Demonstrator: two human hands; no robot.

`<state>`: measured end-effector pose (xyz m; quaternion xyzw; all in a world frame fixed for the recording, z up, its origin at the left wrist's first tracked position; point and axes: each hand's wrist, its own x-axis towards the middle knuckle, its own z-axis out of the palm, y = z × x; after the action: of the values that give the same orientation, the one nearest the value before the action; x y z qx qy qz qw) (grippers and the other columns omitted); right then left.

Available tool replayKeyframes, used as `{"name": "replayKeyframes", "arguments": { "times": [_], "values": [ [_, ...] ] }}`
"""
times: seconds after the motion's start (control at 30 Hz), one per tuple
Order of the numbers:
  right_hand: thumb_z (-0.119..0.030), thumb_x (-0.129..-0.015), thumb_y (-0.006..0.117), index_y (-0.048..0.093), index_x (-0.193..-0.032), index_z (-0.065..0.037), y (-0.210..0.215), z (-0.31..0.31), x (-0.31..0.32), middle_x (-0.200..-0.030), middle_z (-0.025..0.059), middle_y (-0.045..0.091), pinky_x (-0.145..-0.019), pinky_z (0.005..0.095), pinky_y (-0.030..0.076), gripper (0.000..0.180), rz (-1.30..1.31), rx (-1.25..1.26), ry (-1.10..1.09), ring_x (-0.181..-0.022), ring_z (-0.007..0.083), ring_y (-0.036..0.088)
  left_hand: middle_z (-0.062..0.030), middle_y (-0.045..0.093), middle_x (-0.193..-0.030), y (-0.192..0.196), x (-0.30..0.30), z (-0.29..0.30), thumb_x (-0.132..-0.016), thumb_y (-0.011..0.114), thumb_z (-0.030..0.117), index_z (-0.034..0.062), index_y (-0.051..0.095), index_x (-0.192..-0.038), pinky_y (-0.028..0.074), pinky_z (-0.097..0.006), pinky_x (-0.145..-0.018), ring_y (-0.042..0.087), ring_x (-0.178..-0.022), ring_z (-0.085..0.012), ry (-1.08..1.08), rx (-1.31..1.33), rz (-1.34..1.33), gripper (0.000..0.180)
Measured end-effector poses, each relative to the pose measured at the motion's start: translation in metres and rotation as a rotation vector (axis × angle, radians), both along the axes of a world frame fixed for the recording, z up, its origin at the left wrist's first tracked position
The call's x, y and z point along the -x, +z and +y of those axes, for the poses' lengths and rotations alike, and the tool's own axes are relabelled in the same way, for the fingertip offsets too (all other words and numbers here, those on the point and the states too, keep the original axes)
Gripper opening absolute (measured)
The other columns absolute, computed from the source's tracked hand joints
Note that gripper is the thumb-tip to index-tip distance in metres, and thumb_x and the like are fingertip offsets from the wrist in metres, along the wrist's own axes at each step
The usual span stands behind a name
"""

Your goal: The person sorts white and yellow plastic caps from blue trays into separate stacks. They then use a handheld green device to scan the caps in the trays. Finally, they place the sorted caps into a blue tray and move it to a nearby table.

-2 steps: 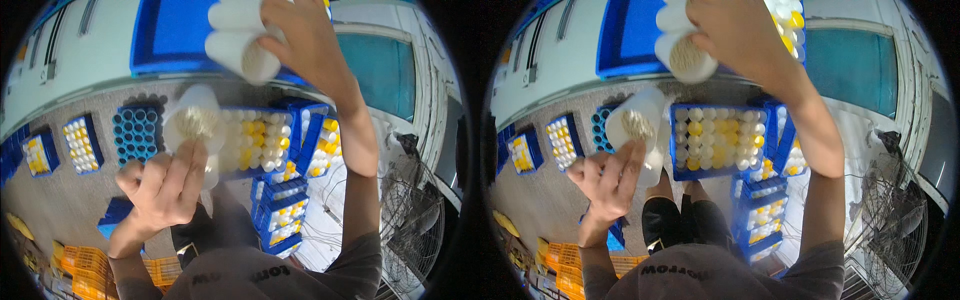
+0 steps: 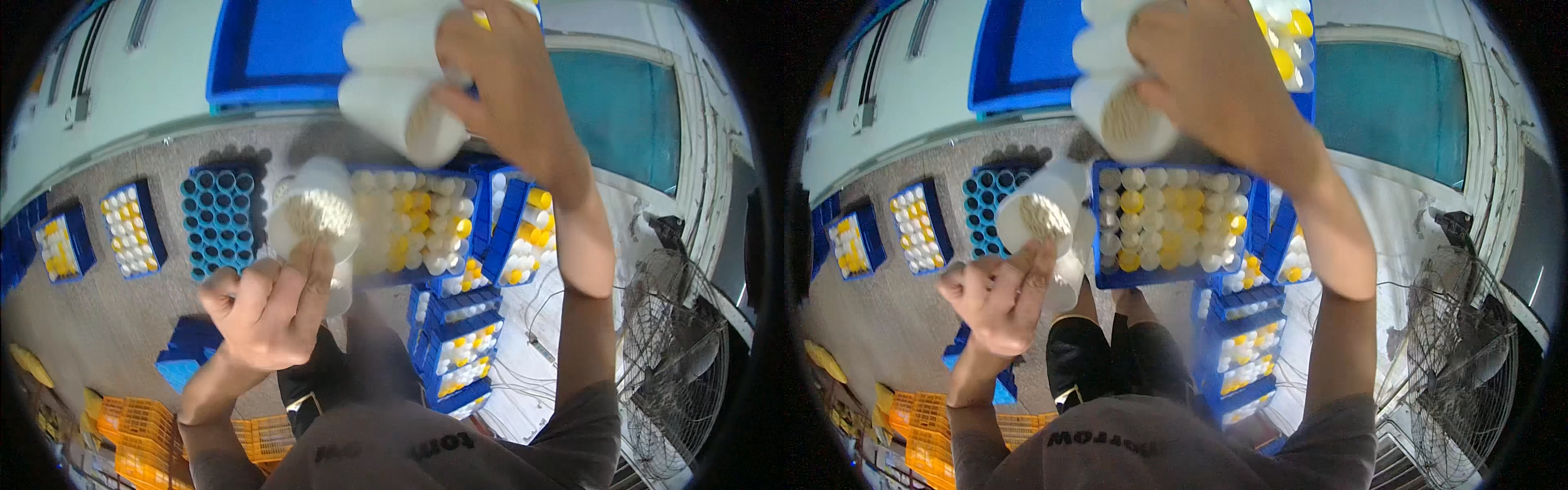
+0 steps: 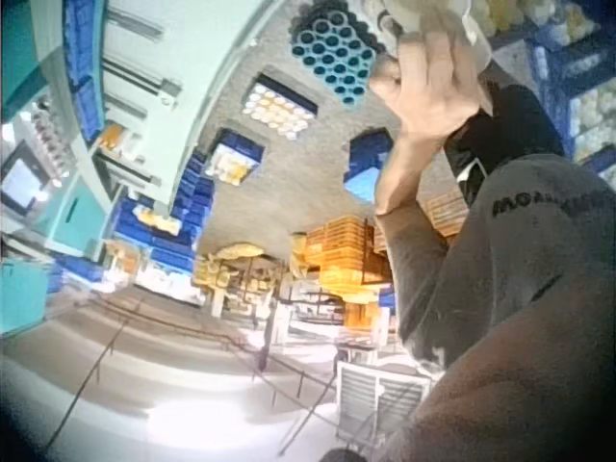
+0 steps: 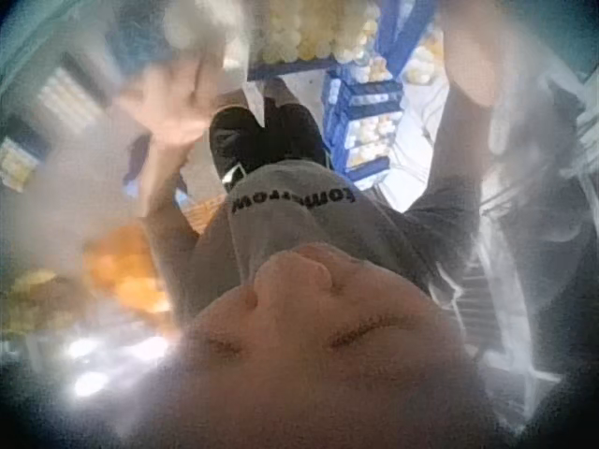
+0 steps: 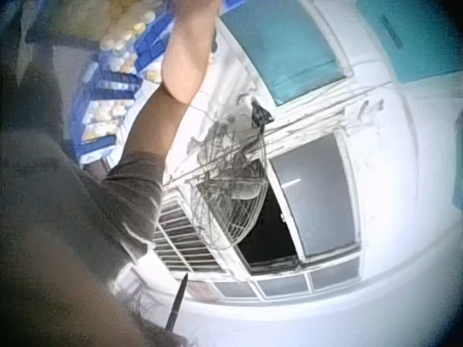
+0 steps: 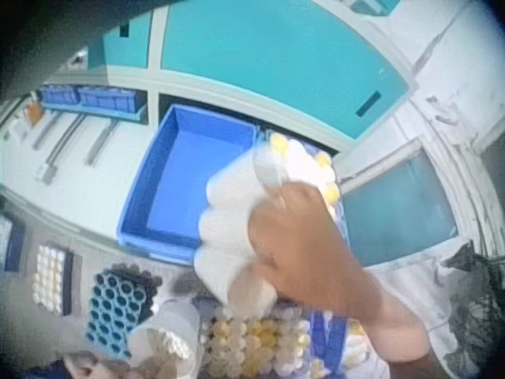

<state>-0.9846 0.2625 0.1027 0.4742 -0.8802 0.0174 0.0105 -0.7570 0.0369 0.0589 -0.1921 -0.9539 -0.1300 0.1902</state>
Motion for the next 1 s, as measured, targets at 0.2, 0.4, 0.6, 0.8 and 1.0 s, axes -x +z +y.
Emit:
{"name": "replayKeyframes", "arguments": {
  "times": [0.2, 0.4, 0.6, 0.8, 1.0],
  "values": [
    [-0.021, -0.064, 0.076, 0.063, -0.087, -0.006, -0.099, 0.085, -0.157, -0.102, 0.0088, 0.06, -0.106, 0.0515, 0.034, 0.031, -0.371, 0.033, 0.103, -0.115, 0.0341, 0.051, 0.0015, 0.062, -0.093, -0.15, -0.132, 0.09, -0.074, 0.065, 0.018, 0.0115, 0.07, -0.1, 0.037, -0.039, -0.075, 0.056, -0.087, -0.0186, -0.031, -0.177, -0.395, 0.027],
    [-0.013, -0.07, 0.067, 0.071, -0.084, -0.003, -0.269, 0.099, -0.235, -0.095, 0.0078, 0.067, -0.109, 0.0477, 0.036, 0.018, -0.347, -0.019, -0.054, -0.112, 0.0301, 0.055, -0.0016, 0.059, -0.089, -0.315, -0.191, 0.138, -0.075, 0.062, 0.017, 0.0091, 0.067, -0.096, 0.041, -0.039, -0.076, 0.056, -0.09, -0.0204, -0.089, -0.085, -0.391, 0.023],
    [-0.007, -0.073, 0.066, 0.074, -0.093, 0.0, -0.375, 0.073, -0.252, -0.097, 0.0105, 0.07, -0.113, 0.0497, 0.033, 0.022, -0.16, 0.114, -0.066, -0.121, 0.033, 0.053, -0.003, 0.061, -0.09, -0.373, -0.209, 0.139, -0.076, 0.061, 0.018, 0.0067, 0.07, -0.096, 0.042, -0.039, -0.081, 0.056, -0.093, -0.0212, -0.099, 0.017, -0.429, 0.024],
    [-0.013, -0.081, 0.066, 0.079, -0.096, -0.01, -0.42, 0.037, -0.239, -0.116, 0.0102, 0.071, -0.12, 0.0559, 0.018, 0.021, -0.274, -0.309, -0.064, -0.127, 0.0321, 0.051, -0.0076, 0.067, -0.088, -0.386, -0.189, 0.164, -0.075, 0.062, 0.014, 0.0054, 0.074, -0.08, 0.042, -0.039, -0.091, 0.058, -0.099, -0.0255, -0.217, 0.264, -0.596, 0.016],
    [-0.013, -0.08, 0.066, 0.076, -0.091, -0.006, -0.352, 0.044, -0.229, -0.1, 0.0085, 0.069, -0.114, 0.0575, 0.03, 0.017, -0.092, 0.054, -0.119, -0.113, 0.0278, 0.06, -0.0119, 0.069, -0.088, -0.316, -0.136, 0.185, -0.079, 0.067, 0.015, 0.0059, 0.073, -0.083, 0.054, -0.043, -0.08, 0.065, -0.096, -0.0287, 0.022, 0.117, -0.929, 0.012]
  ]
}}
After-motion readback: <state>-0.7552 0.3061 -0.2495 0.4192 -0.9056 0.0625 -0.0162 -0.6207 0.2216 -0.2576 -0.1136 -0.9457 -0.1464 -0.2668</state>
